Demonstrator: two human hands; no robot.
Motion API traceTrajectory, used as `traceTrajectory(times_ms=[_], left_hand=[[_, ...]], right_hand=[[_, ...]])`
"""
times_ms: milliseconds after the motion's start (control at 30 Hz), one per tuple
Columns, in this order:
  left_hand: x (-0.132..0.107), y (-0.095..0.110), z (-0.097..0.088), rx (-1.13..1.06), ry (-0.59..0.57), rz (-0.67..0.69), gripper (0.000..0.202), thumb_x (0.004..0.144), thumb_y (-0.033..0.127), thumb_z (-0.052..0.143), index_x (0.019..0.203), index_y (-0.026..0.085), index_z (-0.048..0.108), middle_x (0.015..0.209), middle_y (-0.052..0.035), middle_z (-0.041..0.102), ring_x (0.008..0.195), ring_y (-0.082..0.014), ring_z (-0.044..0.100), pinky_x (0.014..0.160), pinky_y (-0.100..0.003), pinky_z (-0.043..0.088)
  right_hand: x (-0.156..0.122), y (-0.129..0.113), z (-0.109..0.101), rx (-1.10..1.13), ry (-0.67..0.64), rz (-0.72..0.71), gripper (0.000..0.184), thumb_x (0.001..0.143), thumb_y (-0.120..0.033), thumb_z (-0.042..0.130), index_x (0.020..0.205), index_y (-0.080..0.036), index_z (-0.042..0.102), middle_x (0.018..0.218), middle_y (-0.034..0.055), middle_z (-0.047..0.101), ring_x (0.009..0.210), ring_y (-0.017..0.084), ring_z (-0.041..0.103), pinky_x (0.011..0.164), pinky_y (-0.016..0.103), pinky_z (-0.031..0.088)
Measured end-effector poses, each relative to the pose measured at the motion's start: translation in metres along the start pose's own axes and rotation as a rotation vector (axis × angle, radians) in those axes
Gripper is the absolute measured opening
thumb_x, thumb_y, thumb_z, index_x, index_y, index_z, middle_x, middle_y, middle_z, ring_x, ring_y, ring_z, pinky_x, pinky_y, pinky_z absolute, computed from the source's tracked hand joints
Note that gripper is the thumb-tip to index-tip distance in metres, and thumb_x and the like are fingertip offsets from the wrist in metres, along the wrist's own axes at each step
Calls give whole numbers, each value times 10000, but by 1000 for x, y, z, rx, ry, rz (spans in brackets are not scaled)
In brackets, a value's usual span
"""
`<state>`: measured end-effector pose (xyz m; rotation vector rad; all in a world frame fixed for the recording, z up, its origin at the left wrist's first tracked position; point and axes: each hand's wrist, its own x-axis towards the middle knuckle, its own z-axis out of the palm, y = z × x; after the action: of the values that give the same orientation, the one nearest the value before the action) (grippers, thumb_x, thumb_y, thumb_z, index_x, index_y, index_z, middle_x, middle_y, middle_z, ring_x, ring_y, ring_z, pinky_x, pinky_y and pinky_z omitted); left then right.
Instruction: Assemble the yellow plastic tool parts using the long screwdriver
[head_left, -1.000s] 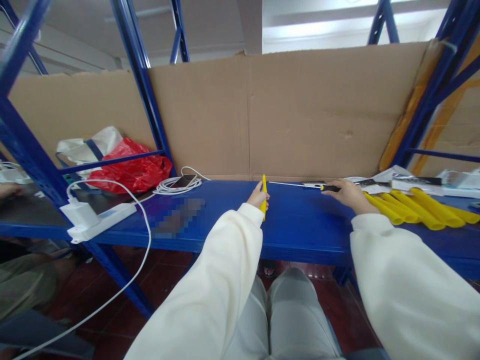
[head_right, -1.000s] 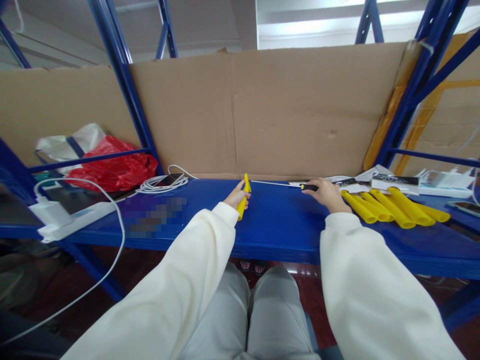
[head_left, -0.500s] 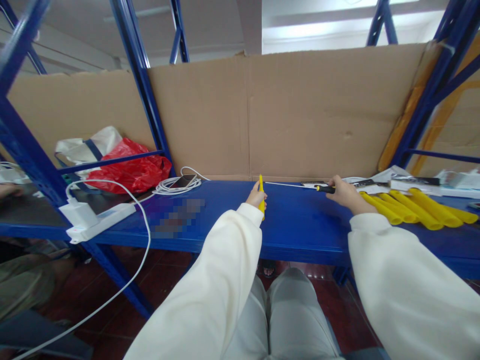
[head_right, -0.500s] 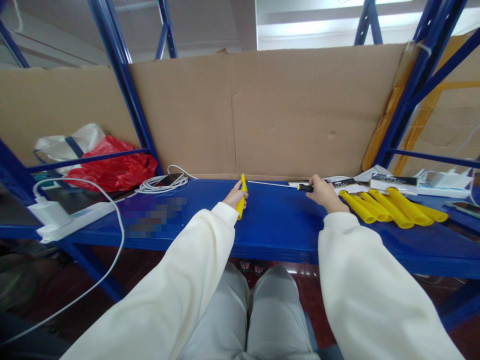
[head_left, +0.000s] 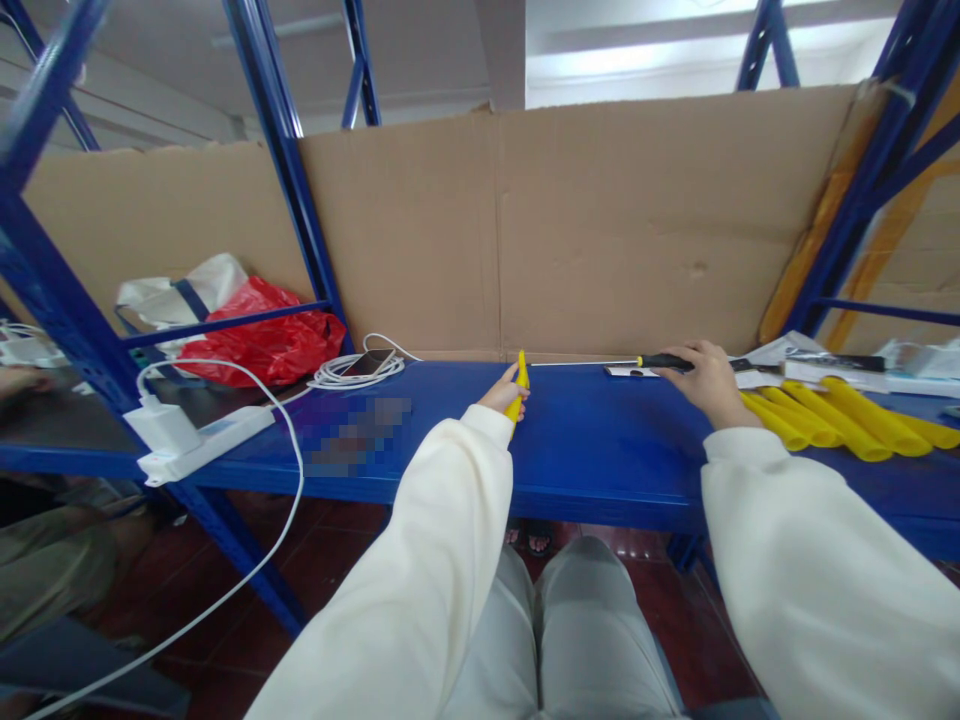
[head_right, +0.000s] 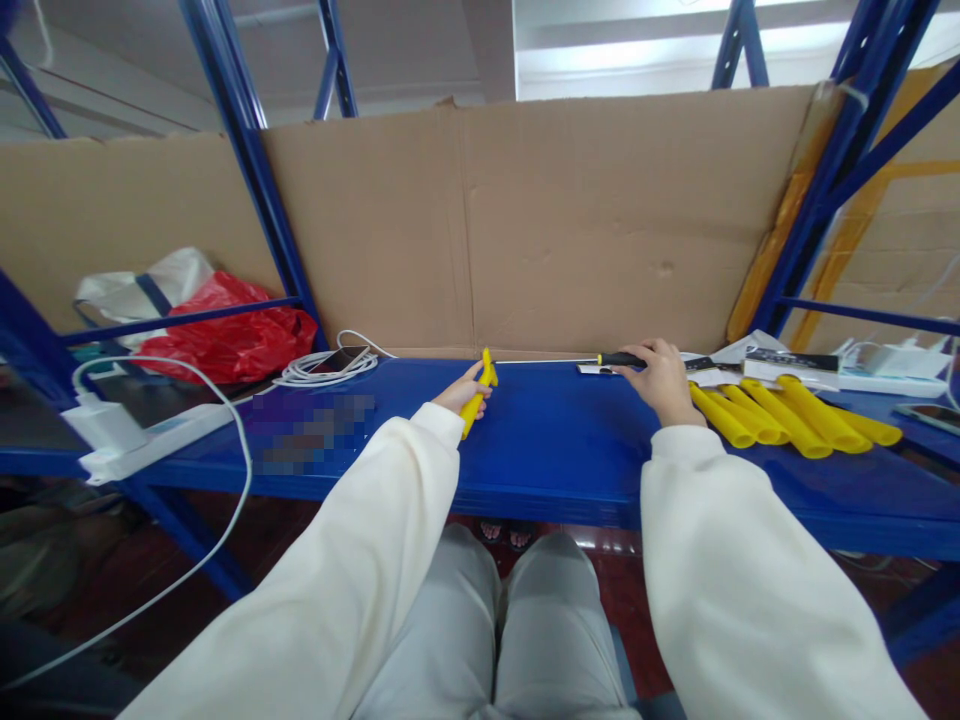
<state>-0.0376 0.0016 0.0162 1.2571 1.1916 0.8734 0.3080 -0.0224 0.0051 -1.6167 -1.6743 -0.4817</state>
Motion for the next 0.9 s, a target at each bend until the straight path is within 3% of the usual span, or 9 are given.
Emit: traceTrajectory(times_ms=[167,267,400,567,733,900], left_hand=[[3,-1,-3,-62,-10,-8,979,890,34,533,1737,393,200,715,63,447,482,-114,442,487,-194,355],[5,-1,-3,-87,3,-9,974,888,41,535,1731,394,201,709,64,441,481,-113,429,491,-195,363],[7,-2,-4,-85,11,2,975,880,59,544,1729,392,199,729,60,457,480,-105,427,497,-195,375],[7,-2,-3,-28,-7,-2,967,896,71,562,1737,376,195,754,59,466,478,-97,429,499,-199,380],[7,-3,-1,0,-11,2,957,902,62,541,1737,381,201,740,59,464,479,-106,449,497,-200,381],[5,-1,-1,-17,0,5,961,889,18,514,1735,359,214,714,66,452,470,-109,441,498,-203,384]], right_hand=[[1,3,2,106,-52,51,405,853,-466,819,1179,-229,782,1084,146,752,1095,365,679,966,474,546],[1,6,4,153,-26,179,503,759,-586,880,1054,-202,744,997,145,751,1007,360,694,852,434,562],[2,6,8,285,80,254,499,701,-648,894,879,-234,678,866,96,711,919,326,696,790,409,561],[4,-4,8,569,277,413,470,633,-508,971,760,-244,603,701,5,596,719,218,608,644,336,525],[6,-20,-4,1040,204,741,280,825,-301,812,751,-245,548,581,-44,483,496,129,407,435,252,405],[10,-22,-14,1382,113,803,112,840,-125,619,778,-217,603,647,2,560,490,130,433,398,243,443]])
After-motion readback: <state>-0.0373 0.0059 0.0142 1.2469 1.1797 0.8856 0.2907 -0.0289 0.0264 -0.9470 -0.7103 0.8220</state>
